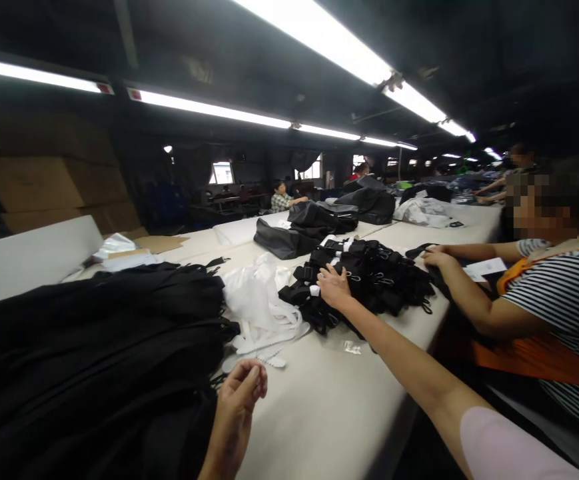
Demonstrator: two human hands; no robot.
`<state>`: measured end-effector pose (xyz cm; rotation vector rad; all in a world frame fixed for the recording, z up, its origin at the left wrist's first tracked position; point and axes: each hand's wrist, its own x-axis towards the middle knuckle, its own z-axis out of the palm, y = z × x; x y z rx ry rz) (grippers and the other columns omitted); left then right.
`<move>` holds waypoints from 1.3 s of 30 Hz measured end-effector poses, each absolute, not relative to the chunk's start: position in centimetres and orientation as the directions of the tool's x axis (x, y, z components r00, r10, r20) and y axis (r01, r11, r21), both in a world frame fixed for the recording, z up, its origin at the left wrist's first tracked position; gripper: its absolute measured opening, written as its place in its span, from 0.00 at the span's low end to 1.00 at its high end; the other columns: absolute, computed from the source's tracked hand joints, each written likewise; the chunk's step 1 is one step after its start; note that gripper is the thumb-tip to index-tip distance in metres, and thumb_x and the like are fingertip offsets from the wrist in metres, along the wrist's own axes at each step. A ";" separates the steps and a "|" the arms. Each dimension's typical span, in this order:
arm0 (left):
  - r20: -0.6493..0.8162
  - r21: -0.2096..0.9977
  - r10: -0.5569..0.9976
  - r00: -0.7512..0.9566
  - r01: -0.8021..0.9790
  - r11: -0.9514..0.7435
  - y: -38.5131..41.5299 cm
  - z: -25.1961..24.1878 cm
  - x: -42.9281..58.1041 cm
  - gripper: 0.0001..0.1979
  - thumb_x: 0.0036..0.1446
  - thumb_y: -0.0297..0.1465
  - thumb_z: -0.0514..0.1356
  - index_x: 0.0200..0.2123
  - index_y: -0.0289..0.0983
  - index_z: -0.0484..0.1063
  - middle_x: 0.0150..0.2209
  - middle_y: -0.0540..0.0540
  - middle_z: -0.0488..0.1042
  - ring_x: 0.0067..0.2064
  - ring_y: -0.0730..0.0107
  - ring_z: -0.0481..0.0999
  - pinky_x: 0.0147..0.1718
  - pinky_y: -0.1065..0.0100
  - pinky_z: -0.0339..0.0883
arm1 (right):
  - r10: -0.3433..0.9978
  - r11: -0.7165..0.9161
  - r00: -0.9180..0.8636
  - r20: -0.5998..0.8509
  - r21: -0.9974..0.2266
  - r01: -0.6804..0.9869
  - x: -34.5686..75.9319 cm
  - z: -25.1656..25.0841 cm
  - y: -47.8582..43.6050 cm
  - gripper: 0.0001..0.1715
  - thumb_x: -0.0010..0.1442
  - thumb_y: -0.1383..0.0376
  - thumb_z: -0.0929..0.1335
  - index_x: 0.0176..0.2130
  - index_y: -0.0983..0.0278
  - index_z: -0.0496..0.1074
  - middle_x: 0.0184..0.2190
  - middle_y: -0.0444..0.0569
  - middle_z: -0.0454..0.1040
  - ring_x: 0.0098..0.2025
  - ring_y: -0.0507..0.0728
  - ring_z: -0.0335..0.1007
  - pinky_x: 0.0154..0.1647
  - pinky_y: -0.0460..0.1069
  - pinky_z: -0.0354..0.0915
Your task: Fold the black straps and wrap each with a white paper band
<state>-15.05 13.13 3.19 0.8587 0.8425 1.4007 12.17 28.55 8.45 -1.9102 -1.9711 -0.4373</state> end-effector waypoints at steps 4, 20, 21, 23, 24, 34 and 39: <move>0.095 0.922 0.995 0.031 -0.380 -0.076 13.1 3.1 -15.2 0.15 0.49 0.40 0.66 0.30 0.35 0.68 0.26 0.51 0.69 0.25 0.78 0.65 0.26 0.74 0.59 | 0.917 0.080 -0.057 0.396 -0.043 0.996 11.3 8.3 28.1 0.17 0.64 0.70 0.61 0.45 0.62 0.77 0.56 0.56 0.71 0.66 0.68 0.50 0.62 0.76 0.36; 0.228 0.901 0.941 0.249 0.312 -0.300 11.8 0.3 -14.2 0.07 0.43 0.21 0.59 0.26 0.36 0.75 0.29 0.47 0.76 0.33 0.67 0.74 0.32 0.69 0.66 | 0.727 0.588 -0.604 0.327 -0.750 0.303 1.6 10.6 8.6 0.14 0.60 0.60 0.69 0.45 0.60 0.79 0.45 0.51 0.79 0.49 0.61 0.74 0.54 0.56 0.67; 0.249 0.880 0.935 0.254 0.343 -0.328 11.4 1.4 -14.5 0.08 0.46 0.22 0.59 0.29 0.36 0.76 0.29 0.47 0.77 0.33 0.67 0.74 0.33 0.69 0.67 | 0.739 0.585 -0.589 0.327 -0.745 0.319 2.5 10.2 8.6 0.14 0.61 0.60 0.69 0.45 0.59 0.79 0.45 0.51 0.79 0.48 0.62 0.74 0.53 0.56 0.66; 0.296 0.831 0.927 0.230 0.416 -0.369 11.2 3.9 -15.6 0.08 0.52 0.26 0.58 0.34 0.36 0.77 0.31 0.46 0.78 0.33 0.67 0.76 0.34 0.69 0.68 | 0.782 0.548 -0.542 0.307 -0.753 0.365 4.3 8.7 8.9 0.14 0.61 0.58 0.68 0.44 0.59 0.80 0.44 0.51 0.79 0.48 0.62 0.74 0.52 0.56 0.67; 0.323 0.802 0.926 0.198 0.463 -0.378 11.5 5.1 -16.2 0.08 0.55 0.27 0.58 0.36 0.36 0.76 0.33 0.45 0.78 0.35 0.67 0.76 0.36 0.68 0.68 | 0.811 0.511 -0.513 0.283 -0.768 0.385 5.1 7.6 9.1 0.15 0.61 0.57 0.68 0.42 0.60 0.80 0.43 0.52 0.80 0.47 0.63 0.75 0.50 0.56 0.67; 0.326 0.264 0.944 0.045 0.955 -0.136 19.6 8.7 -22.0 0.14 0.60 0.36 0.61 0.45 0.34 0.71 0.49 0.42 0.72 0.52 0.58 0.70 0.52 0.50 0.64 | 0.947 0.217 -0.273 0.170 -0.964 0.151 4.1 -3.7 9.1 0.19 0.58 0.54 0.67 0.34 0.66 0.79 0.28 0.49 0.78 0.28 0.55 0.72 0.32 0.50 0.67; 0.319 0.047 0.947 0.027 0.998 -0.044 20.3 8.1 -21.3 0.13 0.62 0.37 0.59 0.43 0.33 0.72 0.44 0.43 0.74 0.47 0.62 0.74 0.49 0.53 0.67 | 0.986 0.107 -0.120 0.117 -0.990 -0.090 4.7 -4.5 9.8 0.21 0.54 0.53 0.68 0.36 0.68 0.76 0.26 0.48 0.75 0.25 0.53 0.70 0.26 0.48 0.67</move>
